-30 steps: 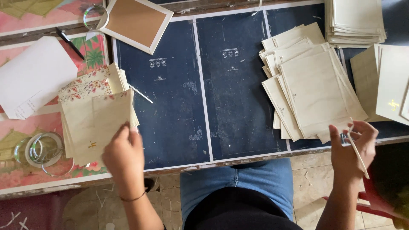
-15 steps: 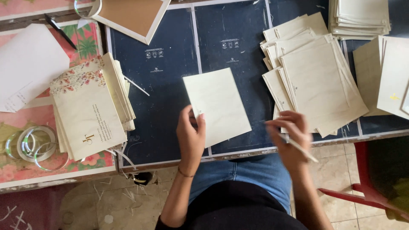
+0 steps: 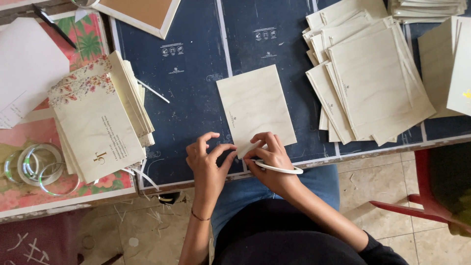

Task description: Applying strips of double-sided tape to the back of individual paper cards from a large stack for assembly.

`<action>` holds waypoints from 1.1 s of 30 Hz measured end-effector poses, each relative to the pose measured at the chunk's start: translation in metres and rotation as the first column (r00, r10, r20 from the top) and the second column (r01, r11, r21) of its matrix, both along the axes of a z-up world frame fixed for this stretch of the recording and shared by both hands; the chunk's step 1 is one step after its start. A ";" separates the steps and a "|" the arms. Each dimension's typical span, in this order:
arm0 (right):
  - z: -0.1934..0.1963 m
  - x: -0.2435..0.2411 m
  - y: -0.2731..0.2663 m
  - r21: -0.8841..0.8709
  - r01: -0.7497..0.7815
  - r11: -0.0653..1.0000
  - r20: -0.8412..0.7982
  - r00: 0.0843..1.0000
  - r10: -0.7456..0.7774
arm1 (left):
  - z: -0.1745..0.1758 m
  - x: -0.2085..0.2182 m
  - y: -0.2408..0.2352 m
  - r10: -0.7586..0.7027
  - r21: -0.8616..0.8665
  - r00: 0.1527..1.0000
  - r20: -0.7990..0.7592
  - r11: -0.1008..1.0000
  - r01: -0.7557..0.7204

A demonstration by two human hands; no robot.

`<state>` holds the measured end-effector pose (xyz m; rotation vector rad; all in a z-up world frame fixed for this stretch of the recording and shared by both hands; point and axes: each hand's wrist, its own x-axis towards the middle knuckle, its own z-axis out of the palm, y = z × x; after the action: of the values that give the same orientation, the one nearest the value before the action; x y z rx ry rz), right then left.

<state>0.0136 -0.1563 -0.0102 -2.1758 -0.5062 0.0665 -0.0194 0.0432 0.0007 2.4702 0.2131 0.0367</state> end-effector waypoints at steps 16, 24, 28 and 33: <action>0.006 0.006 -0.022 -0.060 0.155 0.986 0.309 0.942 -0.129 | 0.002 0.011 -0.003 0.033 0.059 0.990 -0.136 0.998 -0.025; 0.012 0.024 -0.100 -0.066 0.360 0.930 0.111 0.929 -0.352 | -0.006 0.006 -0.001 0.039 0.041 0.986 -0.162 0.999 -0.033; 0.004 0.022 -0.096 -0.098 0.390 0.916 0.089 0.920 -0.382 | -0.001 0.006 -0.003 0.048 0.036 0.982 -0.184 0.998 -0.042; -0.002 0.021 -0.093 -0.163 0.374 0.913 0.184 0.921 -0.344 | -0.005 0.003 -0.003 0.036 0.040 0.994 -0.105 0.999 -0.032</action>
<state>0.0351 -0.2491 -0.0118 -2.4468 -0.1783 -0.2645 -0.0163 0.0399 -0.0045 2.5089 0.3028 -0.0756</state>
